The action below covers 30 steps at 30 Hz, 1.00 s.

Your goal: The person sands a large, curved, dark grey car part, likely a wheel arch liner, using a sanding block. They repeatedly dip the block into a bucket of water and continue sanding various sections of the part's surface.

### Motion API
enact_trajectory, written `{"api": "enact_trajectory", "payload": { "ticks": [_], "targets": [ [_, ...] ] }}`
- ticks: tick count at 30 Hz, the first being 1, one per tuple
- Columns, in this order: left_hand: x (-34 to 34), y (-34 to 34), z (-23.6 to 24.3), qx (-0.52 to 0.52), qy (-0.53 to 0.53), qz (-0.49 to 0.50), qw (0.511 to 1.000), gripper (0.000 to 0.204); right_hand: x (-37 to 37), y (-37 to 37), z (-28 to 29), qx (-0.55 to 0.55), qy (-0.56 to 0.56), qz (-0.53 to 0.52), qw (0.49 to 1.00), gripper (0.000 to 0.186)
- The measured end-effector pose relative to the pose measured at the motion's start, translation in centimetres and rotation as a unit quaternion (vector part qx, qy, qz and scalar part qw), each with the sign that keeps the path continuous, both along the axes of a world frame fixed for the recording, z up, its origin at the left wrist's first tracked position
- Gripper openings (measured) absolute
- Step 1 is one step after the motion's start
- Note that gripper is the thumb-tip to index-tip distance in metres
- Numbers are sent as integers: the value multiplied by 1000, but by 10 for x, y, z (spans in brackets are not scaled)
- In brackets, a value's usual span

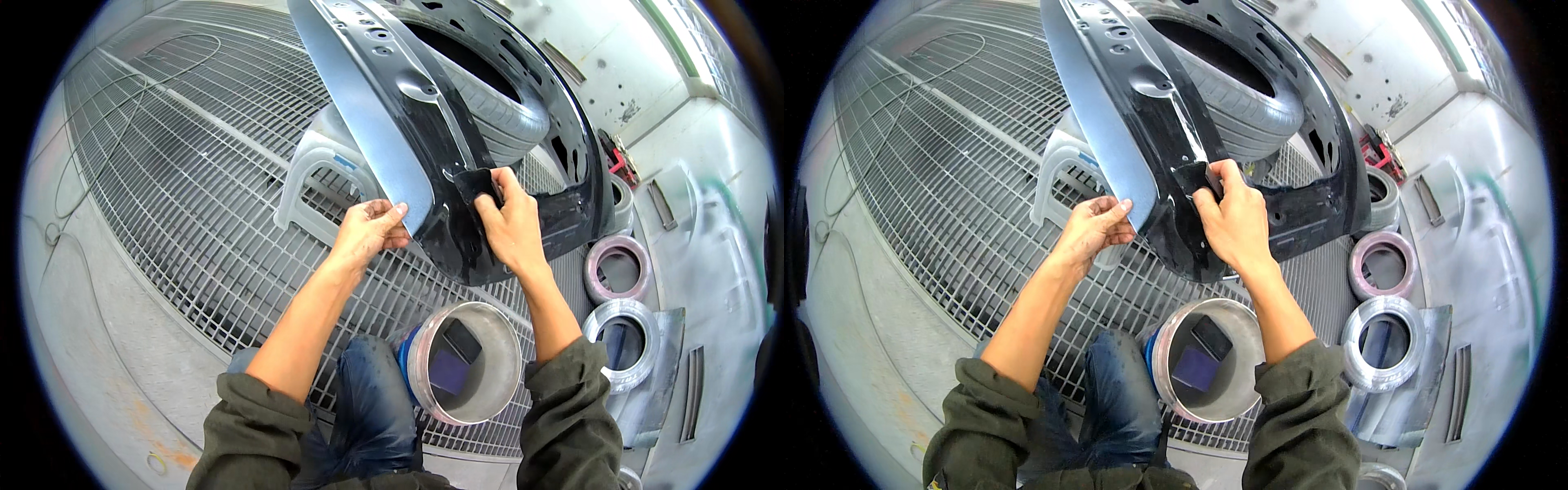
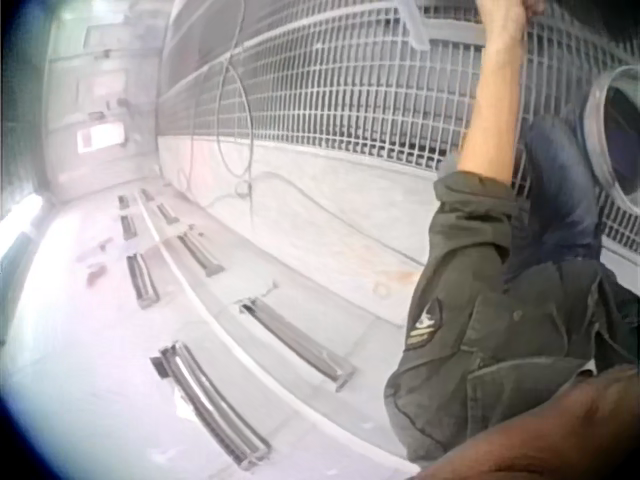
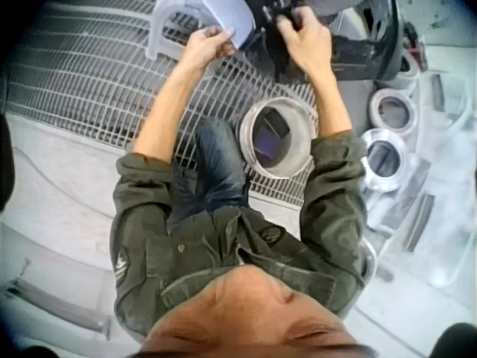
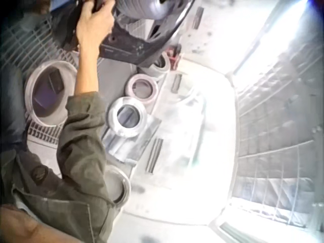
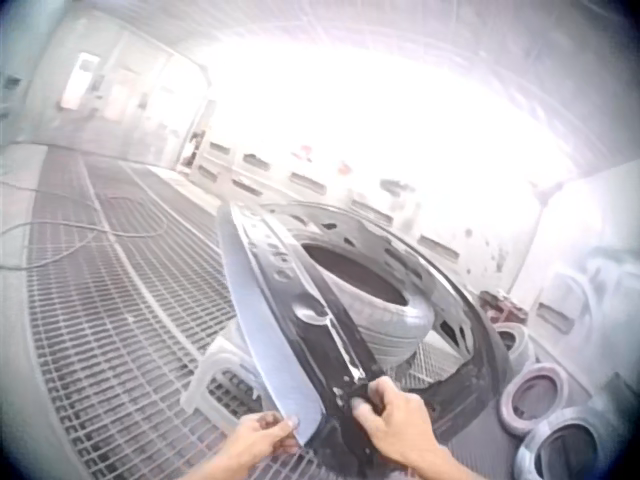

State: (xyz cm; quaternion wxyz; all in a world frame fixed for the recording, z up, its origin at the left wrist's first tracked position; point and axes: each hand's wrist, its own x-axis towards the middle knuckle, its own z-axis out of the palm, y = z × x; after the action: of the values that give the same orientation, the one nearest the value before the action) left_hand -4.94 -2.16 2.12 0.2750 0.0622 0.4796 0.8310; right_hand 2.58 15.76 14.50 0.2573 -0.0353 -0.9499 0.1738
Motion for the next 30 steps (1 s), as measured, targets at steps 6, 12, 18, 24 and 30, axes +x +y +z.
{"api": "enact_trajectory", "payload": {
  "ticks": [6, 12, 18, 24, 30],
  "targets": [
    [-1, -1, -9, 21, -12, -1, 1000, 26, -46, -14, -3, 39, -75, -71, 994, 51],
    [5, 6, 3, 32, -27, 2, 999, 26, -131, -33, 8, 109, -43, -102, 988, 45],
    [0, -4, -2, 40, -29, 3, 999, 25, -107, -31, 1, 100, -58, -52, 992, 41],
    [-1, 2, -6, 45, -17, -2, 999, 23, -130, -18, 6, 124, -84, -45, 988, 49],
    [1, 1, 3, 41, -21, 2, 999, 21, -162, -41, 14, 119, -49, -95, 987, 51]
  ]
}}
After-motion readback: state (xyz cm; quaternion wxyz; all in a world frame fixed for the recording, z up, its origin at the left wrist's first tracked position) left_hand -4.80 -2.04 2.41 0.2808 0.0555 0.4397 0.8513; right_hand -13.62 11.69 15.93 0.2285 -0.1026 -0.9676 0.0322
